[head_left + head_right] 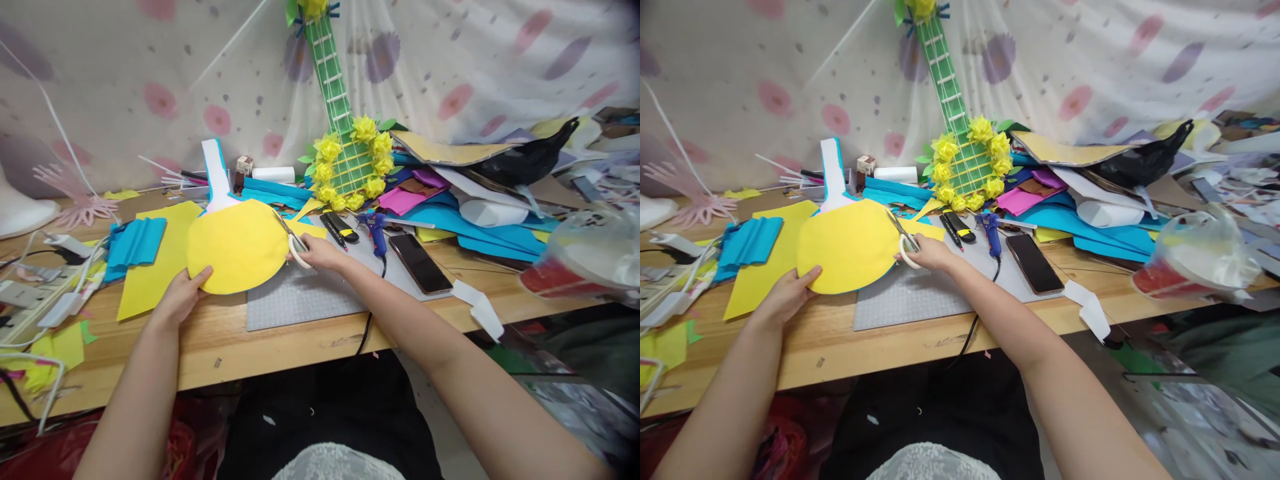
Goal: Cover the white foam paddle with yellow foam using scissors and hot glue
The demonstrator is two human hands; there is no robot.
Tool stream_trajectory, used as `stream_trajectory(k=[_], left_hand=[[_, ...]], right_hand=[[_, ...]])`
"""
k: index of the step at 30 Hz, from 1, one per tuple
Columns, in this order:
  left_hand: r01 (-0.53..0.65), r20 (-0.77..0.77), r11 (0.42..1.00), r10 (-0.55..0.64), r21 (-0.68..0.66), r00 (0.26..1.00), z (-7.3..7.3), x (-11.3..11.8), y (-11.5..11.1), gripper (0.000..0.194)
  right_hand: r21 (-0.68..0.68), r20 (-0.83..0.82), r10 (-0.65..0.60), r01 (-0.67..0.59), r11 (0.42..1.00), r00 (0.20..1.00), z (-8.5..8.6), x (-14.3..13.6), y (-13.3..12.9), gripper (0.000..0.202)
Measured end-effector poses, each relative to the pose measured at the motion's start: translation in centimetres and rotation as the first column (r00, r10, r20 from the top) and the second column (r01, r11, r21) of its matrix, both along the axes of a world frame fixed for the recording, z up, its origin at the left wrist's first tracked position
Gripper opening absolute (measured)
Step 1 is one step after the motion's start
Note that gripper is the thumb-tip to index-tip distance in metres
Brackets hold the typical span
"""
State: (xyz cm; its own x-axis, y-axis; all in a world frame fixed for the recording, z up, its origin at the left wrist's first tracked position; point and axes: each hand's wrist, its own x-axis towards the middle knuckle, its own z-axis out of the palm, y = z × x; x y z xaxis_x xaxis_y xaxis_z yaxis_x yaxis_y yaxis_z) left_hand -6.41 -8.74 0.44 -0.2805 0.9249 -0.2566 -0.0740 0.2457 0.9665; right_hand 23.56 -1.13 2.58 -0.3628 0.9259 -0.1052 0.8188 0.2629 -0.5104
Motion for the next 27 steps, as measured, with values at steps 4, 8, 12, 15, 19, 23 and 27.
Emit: stream_trajectory(k=[4, 8, 12, 15, 19, 23, 27], left_hand=[[0.018, 0.006, 1.000, -0.018, 0.006, 1.000, -0.26, -0.17, 0.12, 0.037], [0.010, 0.007, 1.000, -0.010, 0.004, 1.000, -0.30, -0.14, 0.14, 0.036], [0.008, 0.007, 1.000, -0.008, 0.003, 1.000, -0.23, -0.03, 0.12, 0.035], [0.012, 0.006, 1.000, -0.012, 0.005, 1.000, -0.32, -0.11, 0.14, 0.036], [0.018, 0.001, 1.000, -0.018, 0.004, 1.000, -0.57, -0.33, 0.20, 0.038], [0.021, 0.003, 0.999, -0.021, 0.032, 1.000, -0.66, -0.31, 0.20, 0.038], [0.010, -0.012, 0.999, -0.010, 0.035, 1.000, -0.45, -0.08, 0.14, 0.038]], right_hand=[[0.025, -0.002, -0.003, 0.003, 1.000, 1.000, -0.50, 0.10, 0.07, 0.061], [0.050, -0.006, 0.005, -0.005, 0.999, 1.000, -0.91, 0.12, 0.30, 0.059], [0.083, 0.019, 0.008, -0.010, 0.996, 1.000, -0.98, 0.22, 0.38, 0.058], [0.084, 0.037, -0.006, 0.003, 0.996, 0.999, -0.96, 0.20, 0.36, 0.058], [0.082, 0.048, -0.012, 0.008, 0.997, 0.999, -0.85, 0.10, 0.34, 0.058], [0.080, 0.052, -0.012, 0.007, 0.997, 0.999, -0.63, 0.31, 0.32, 0.058], [0.087, 0.060, -0.001, -0.005, 0.996, 0.998, -0.61, 0.80, 0.38, 0.057]])
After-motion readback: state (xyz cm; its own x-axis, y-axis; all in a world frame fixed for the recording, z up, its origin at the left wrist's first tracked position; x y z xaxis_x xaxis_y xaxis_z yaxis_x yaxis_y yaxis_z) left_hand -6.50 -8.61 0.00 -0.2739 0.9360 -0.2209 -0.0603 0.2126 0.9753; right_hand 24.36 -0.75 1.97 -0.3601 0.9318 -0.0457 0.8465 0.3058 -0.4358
